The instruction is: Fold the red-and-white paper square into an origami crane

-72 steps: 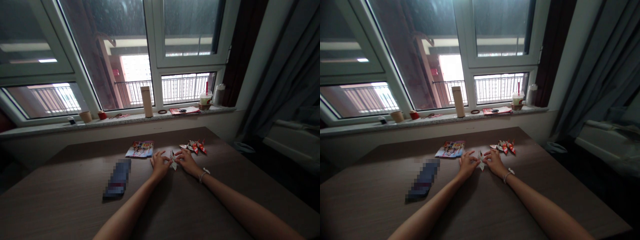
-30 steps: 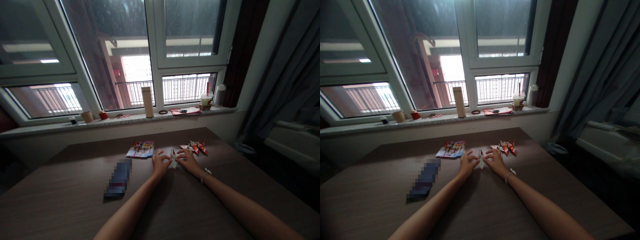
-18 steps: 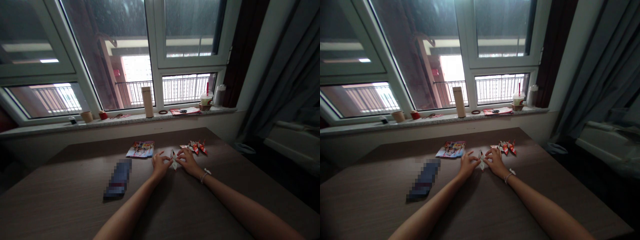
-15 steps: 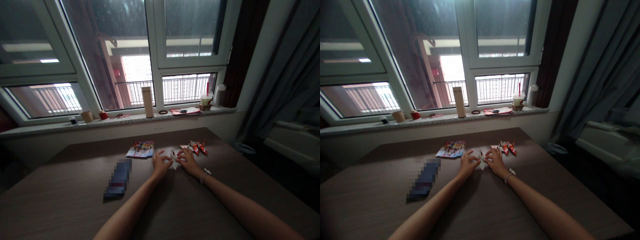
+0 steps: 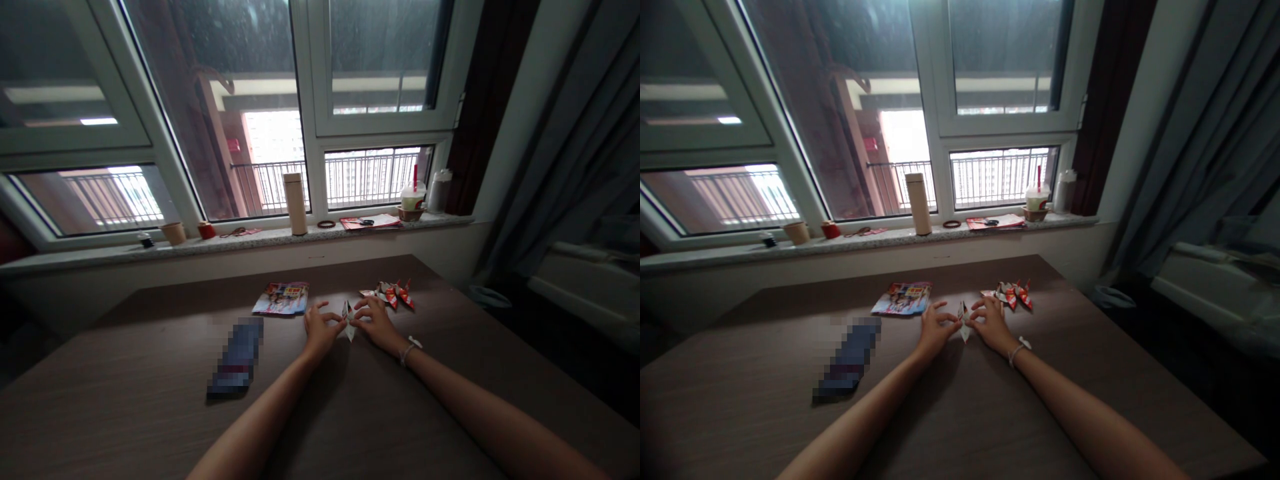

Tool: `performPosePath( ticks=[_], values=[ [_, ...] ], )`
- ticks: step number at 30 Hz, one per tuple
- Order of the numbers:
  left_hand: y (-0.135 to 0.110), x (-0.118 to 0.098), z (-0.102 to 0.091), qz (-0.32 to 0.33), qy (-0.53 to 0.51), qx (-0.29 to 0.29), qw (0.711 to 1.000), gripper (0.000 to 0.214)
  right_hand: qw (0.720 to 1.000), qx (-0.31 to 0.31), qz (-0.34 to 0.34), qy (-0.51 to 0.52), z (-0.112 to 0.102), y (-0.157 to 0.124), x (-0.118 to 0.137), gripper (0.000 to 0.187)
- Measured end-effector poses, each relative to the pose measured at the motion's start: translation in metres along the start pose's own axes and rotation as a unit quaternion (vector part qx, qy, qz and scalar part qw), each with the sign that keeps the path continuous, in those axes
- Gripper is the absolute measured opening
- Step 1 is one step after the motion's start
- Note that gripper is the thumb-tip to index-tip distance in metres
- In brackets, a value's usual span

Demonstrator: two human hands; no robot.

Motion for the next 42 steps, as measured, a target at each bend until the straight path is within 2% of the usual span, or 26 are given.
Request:
performPosePath(
  ticks=[7, 15, 22, 26, 31, 42],
  values=[
    [0.001, 0.002, 0.001, -0.003, 0.023, -0.006, 1.000, 0.002, 0.999, -0.003, 0.039, -0.028, 0.000, -0.001, -0.005, 0.014],
    [-0.003, -0.001, 0.001, 0.002, 0.075, 0.010, 0.997, 0.005, 0.993, 0.054, 0.063, -0.090, 0.000, -0.003, 0.002, 0.012],
    [-0.004, -0.001, 0.002, -0.016, 0.107, 0.023, 0.994, 0.020, 0.988, 0.067, 0.077, -0.120, 0.002, -0.002, -0.002, 0.019],
    [-0.002, 0.001, 0.003, -0.012, 0.108, 0.023, 0.994, 0.024, 0.991, 0.055, 0.059, -0.111, 0.005, -0.003, -0.006, 0.018],
    [-0.002, 0.002, 0.004, -0.010, 0.092, 0.023, 0.995, 0.018, 0.994, 0.043, 0.043, -0.087, 0.006, -0.003, -0.009, 0.019],
    [-0.003, -0.004, -0.003, 0.018, 0.016, -0.001, 1.000, 0.014, 0.999, -0.012, 0.049, 0.003, 0.000, 0.000, -0.017, 0.021]
  ],
)
Point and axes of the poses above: each hand's wrist, its own y-axis towards the middle knuckle, its own z-axis out of the palm, x = y × z, the point moved 5 cm from there along y, towards the middle knuckle, and after that the axes turned 8 degrees about -z, right-handed, at the moved point
